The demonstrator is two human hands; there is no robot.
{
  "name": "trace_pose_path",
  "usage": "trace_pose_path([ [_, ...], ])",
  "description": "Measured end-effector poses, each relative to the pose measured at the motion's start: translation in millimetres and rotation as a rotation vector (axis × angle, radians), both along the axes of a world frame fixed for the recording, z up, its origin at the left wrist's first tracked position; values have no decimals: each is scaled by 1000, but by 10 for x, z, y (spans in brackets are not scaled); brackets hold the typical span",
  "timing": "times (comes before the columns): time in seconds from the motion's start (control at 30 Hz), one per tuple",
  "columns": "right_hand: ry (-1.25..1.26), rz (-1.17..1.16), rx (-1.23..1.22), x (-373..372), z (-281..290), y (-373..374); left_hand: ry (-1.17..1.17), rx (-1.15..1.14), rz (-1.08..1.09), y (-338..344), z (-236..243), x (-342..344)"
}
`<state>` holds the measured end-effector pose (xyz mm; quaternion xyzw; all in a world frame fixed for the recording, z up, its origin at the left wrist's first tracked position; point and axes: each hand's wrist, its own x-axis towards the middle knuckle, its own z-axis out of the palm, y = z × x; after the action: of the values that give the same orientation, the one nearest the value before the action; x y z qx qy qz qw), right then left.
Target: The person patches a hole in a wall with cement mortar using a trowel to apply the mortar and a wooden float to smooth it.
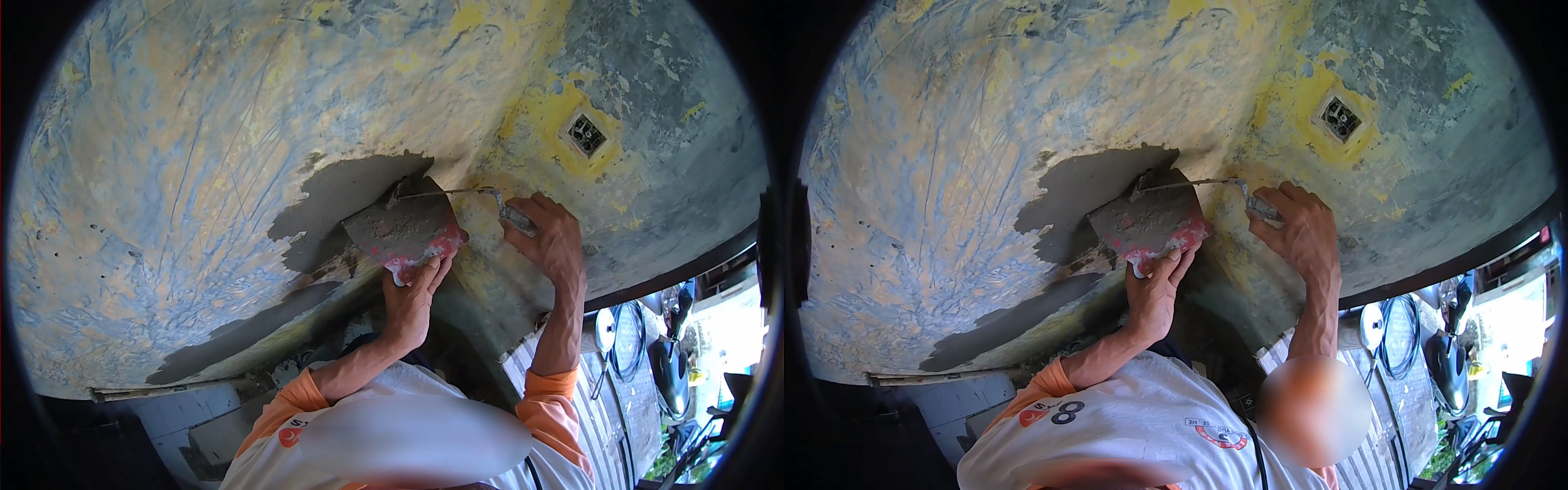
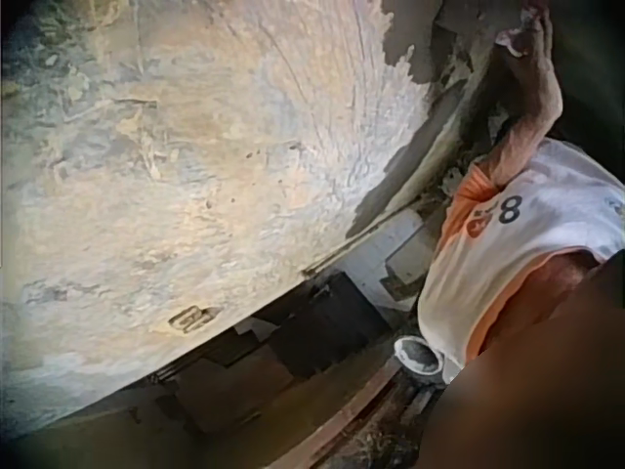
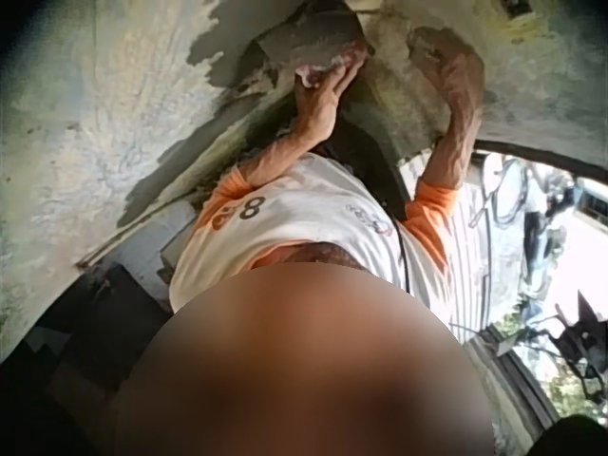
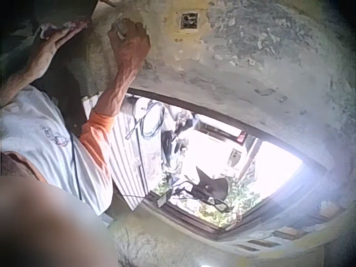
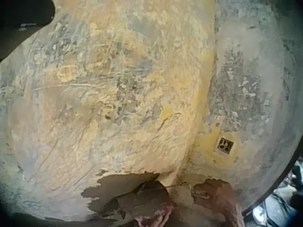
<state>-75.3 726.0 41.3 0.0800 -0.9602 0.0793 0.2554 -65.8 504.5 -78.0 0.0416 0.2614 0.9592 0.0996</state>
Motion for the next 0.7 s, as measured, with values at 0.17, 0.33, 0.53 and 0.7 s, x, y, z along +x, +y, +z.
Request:
trace_pose_path([
  [0.17,-116,19,-121,-170,160,-12,5,9,-12,-37,23,-34],
  [0.33,-115,63,-120,-403,129,91,21,17,-42,-30,14,-38],
  [0.53,-119,-21,-68,-457,195,-33,-13,10,-50,-34,-27,-49],
  [0.7,-128,-78,-102,-339,139,-82,-31,-26,-46,-59,-57,-66],
])
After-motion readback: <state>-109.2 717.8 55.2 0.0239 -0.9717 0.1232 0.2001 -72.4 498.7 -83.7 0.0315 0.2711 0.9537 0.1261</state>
